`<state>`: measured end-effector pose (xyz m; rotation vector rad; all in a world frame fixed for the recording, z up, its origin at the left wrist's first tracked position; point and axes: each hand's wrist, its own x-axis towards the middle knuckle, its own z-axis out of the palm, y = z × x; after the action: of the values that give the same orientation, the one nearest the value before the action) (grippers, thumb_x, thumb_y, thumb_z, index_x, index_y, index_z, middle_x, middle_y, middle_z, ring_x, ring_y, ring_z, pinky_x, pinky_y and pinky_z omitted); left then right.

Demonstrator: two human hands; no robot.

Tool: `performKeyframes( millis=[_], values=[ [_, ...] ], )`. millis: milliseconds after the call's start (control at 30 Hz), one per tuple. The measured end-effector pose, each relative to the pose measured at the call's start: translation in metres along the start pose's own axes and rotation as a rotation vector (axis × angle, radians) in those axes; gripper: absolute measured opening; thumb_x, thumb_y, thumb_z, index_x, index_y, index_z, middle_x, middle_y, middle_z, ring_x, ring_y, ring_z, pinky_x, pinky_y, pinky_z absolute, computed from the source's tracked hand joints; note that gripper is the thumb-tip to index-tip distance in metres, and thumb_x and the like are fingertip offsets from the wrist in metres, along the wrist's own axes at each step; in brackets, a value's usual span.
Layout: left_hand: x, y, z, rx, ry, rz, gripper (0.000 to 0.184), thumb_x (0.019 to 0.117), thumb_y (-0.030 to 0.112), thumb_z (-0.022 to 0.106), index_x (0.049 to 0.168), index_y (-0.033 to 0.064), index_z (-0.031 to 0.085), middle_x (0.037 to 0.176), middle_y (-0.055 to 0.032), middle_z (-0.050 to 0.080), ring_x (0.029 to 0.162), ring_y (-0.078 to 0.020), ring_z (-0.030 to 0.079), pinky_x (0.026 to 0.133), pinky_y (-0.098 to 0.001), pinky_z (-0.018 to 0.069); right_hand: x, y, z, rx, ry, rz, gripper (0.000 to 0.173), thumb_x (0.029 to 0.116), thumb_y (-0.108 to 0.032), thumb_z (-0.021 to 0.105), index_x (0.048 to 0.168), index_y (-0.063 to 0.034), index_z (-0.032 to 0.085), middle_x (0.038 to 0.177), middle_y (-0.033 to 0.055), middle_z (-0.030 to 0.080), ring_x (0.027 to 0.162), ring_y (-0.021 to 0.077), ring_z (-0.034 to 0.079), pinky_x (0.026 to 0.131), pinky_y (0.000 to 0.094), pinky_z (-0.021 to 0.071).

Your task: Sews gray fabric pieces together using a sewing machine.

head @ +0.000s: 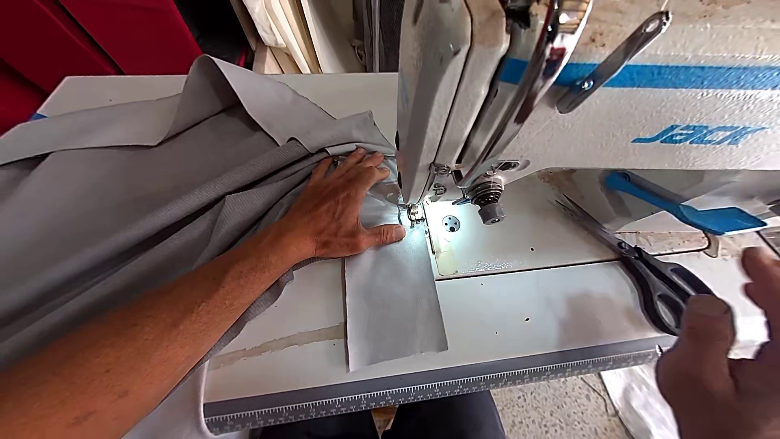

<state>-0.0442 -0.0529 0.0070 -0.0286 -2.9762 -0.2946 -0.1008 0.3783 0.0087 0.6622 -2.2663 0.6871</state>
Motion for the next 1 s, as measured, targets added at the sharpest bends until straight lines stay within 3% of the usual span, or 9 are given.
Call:
performKeyframes(
  millis=[167,333,667,833,900,1000],
  values=[
    [0.001,-0.001,-0.002,0.000,-0.007,-0.010,0.105,0.0794,0.091,0.041,0.150,0.0138,0.051,0.161,-0.0085,0.043,0.154,-0.0292,0.031,0.121,-0.0634,0.0206,-0.017,-0.025,0.028,0.057,-0.054,-0.044,0.045,0.1029,-0.026,0.047,0.124,0.0083,0.065,0.125,0.0316,0.064,0.119,0.0391,0.063,0.101,0.0477,0.0505],
    [0.003,-0.004,-0.001,0.006,0.002,-0.015,0.104,0.0797,0.090,0.041,0.150,0.0142,0.051,0.161,-0.0086,0.043,0.154,-0.0295,0.031,0.121,-0.0643,0.0212,-0.026,-0.028,0.043,0.081,-0.067,-0.049,0.045,0.1033,-0.029,0.045,0.122,0.0056,0.068,0.125,0.0285,0.066,0.119,0.0353,0.064,0.100,0.0436,0.0503],
    [0.010,-0.008,0.001,0.018,0.008,-0.047,0.107,0.0781,0.092,0.040,0.150,0.0136,0.050,0.162,-0.0101,0.041,0.154,-0.0303,0.030,0.120,-0.0668,0.0208,-0.025,-0.024,0.047,0.044,-0.046,-0.051,0.053,0.1049,-0.038,0.041,0.128,0.0024,0.066,0.127,0.0257,0.066,0.121,0.0355,0.062,0.100,0.0474,0.0494],
    [0.008,-0.008,0.002,0.019,0.051,-0.050,0.104,0.0796,0.091,0.042,0.147,0.0123,0.054,0.160,-0.0105,0.044,0.153,-0.0306,0.033,0.120,-0.0660,0.0216,-0.026,-0.027,0.049,0.026,-0.048,-0.028,0.050,0.1019,-0.035,0.044,0.126,0.0023,0.067,0.126,0.0246,0.067,0.118,0.0371,0.064,0.097,0.0509,0.0508],
    [0.006,-0.008,0.002,-0.005,0.099,-0.023,0.095,0.0831,0.085,0.046,0.144,0.0130,0.057,0.157,-0.0086,0.048,0.151,-0.0297,0.036,0.119,-0.0673,0.0221,-0.022,-0.044,0.052,0.053,-0.115,-0.008,0.048,0.1002,-0.033,0.048,0.129,0.0006,0.066,0.127,0.0221,0.067,0.119,0.0370,0.064,0.097,0.0538,0.0513],
    [0.004,-0.009,0.003,-0.027,0.156,0.019,0.081,0.0887,0.074,0.048,0.140,0.0124,0.059,0.152,-0.0069,0.054,0.149,-0.0282,0.040,0.119,-0.0669,0.0232,-0.013,-0.089,0.069,0.170,-0.265,-0.093,0.052,0.1002,-0.037,0.051,0.143,-0.0070,0.059,0.129,0.0127,0.068,0.120,0.0293,0.064,0.096,0.0508,0.0540]
  ],
)
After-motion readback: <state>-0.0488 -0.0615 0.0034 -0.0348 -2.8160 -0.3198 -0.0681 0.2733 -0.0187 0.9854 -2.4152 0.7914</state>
